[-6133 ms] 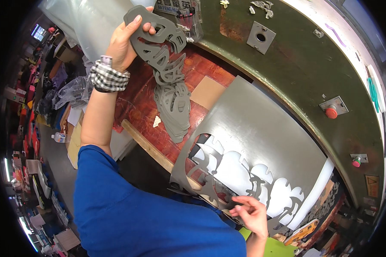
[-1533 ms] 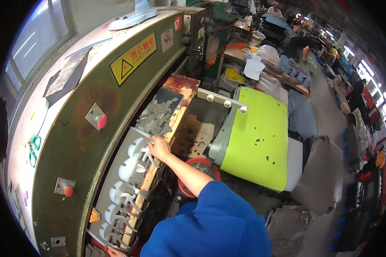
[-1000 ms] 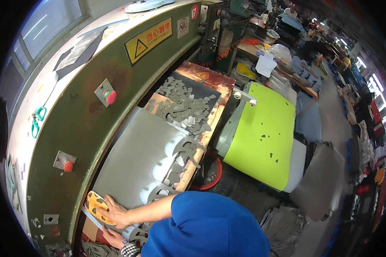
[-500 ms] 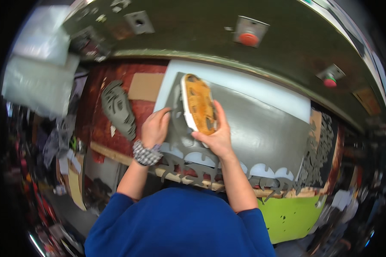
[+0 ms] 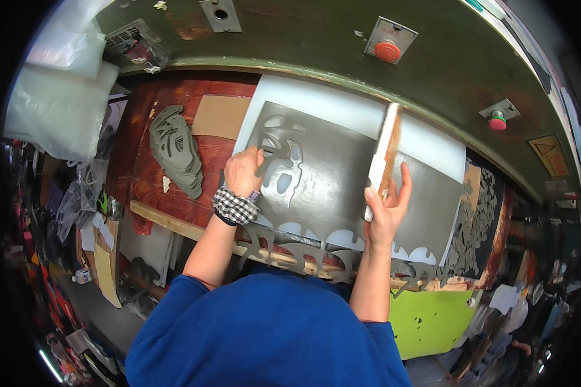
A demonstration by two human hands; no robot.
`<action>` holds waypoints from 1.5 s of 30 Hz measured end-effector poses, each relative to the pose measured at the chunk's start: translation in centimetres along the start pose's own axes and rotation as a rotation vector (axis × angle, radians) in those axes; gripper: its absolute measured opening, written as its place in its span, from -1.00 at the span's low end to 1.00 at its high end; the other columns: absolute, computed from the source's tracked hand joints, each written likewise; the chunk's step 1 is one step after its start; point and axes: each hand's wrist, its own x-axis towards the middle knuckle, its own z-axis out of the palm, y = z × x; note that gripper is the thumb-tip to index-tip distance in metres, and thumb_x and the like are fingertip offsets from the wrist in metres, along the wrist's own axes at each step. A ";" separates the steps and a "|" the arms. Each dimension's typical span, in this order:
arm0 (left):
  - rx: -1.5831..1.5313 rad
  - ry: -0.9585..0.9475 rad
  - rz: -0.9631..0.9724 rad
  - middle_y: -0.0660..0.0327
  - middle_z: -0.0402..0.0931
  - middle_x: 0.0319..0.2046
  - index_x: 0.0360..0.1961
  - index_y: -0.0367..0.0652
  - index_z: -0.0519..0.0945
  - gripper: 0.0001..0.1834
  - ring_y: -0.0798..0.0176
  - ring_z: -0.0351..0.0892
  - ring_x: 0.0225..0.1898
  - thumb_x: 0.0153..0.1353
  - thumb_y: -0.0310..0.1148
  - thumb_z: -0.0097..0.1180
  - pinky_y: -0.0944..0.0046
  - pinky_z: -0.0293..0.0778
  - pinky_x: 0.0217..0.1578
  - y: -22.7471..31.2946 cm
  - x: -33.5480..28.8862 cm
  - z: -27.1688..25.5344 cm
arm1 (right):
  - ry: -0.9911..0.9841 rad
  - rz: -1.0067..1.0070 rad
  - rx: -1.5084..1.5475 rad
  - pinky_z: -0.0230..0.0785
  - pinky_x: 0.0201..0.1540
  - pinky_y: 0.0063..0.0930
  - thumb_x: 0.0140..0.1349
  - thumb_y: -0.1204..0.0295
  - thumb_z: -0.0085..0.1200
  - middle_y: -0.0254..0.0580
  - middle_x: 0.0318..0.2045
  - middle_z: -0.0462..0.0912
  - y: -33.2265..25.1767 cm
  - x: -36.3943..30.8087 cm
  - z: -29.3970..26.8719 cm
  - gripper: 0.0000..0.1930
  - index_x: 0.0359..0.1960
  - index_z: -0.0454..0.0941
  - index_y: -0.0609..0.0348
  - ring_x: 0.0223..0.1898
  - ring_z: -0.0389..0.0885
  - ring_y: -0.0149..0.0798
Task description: The person operates a die-cutting machine to cut gray plastic pieces from a sheet. They repeatedly place the sheet and die into the machine, press the activation button, and remove the cut pieces, stacking them on the workbench.
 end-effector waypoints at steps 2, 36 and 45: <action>0.001 0.049 0.022 0.00 0.56 -0.58 -0.50 -0.23 0.51 -0.74 -0.08 0.57 -0.45 0.25 -0.28 0.03 -0.02 0.46 -0.34 0.1 0.1 -0.1 | 0.041 -0.073 -0.128 0.36 0.03 -0.46 -0.01 0.58 0.28 -0.05 0.04 0.46 -0.8 -1.1 -1.1 -0.11 0.35 0.02 0.20 0.01 0.48 -0.26; -0.102 0.213 -0.132 0.02 0.54 -0.54 -0.39 -0.11 0.55 -0.79 -0.17 0.48 -0.49 0.34 -0.26 -0.03 -0.05 0.36 -0.42 -3.3 6.8 4.9 | 0.593 -0.598 -1.144 -0.42 0.44 -0.07 0.35 0.03 -0.14 0.46 0.37 -0.29 -9.2 23.3 -8.4 -0.07 0.35 -0.40 0.55 0.43 -0.31 0.22; -0.115 0.205 -0.126 -0.01 0.55 -0.57 -0.39 -0.11 0.56 -0.72 -0.16 0.53 -0.50 0.35 -0.19 -0.06 -0.06 0.39 -0.46 -1.8 11.3 4.4 | 0.495 -0.661 -1.252 -0.32 0.42 -0.04 0.26 0.10 0.08 0.37 0.38 -0.19 -8.0 22.0 -12.8 -0.03 0.39 -0.32 0.43 0.42 -0.22 0.22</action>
